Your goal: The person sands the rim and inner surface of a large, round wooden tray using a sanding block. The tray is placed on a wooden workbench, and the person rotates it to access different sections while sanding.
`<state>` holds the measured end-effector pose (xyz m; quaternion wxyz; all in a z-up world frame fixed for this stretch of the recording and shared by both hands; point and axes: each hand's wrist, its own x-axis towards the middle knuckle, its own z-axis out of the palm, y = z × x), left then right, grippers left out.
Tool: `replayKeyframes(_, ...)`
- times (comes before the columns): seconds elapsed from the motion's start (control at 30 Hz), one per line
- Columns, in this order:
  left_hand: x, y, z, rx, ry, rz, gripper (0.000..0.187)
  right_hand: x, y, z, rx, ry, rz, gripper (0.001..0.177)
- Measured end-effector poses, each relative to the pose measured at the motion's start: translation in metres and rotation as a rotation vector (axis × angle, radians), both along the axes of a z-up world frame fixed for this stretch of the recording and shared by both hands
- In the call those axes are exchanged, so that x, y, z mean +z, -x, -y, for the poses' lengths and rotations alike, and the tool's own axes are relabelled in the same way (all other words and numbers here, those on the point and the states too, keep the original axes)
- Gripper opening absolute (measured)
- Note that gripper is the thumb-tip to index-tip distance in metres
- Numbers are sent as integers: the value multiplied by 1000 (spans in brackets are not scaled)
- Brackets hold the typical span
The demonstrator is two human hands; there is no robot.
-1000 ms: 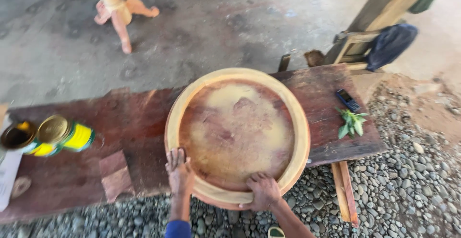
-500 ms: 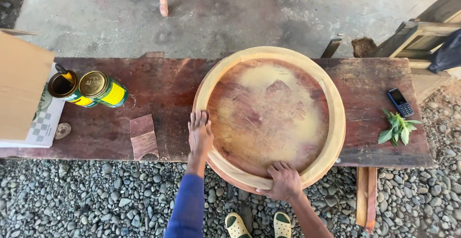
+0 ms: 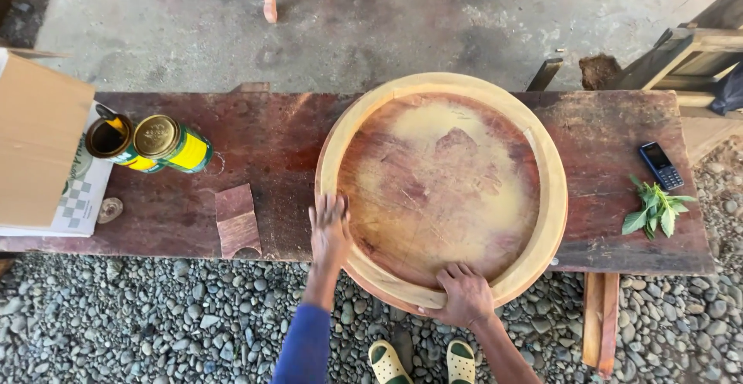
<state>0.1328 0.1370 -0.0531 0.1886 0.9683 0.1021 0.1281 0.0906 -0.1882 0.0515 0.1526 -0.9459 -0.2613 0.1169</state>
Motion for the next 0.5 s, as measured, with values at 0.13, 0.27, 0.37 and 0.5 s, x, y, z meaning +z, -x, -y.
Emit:
replayKeyframes(0.13,29,-30,-10,4,35,-42,43,11,2,-3,0,62,-52,70)
replayKeyframes(0.27,12,27,20,3,49,8,47,3,0,2,-6,-1,15,70)
replayKeyframes(0.37,-1,75,35,-13,51,75,51,7,0,-1,-8,-27,3,69)
replayKeyframes(0.5,-10,48,20,21,15,-3,47,9,-1,-2,21,-1,55,71)
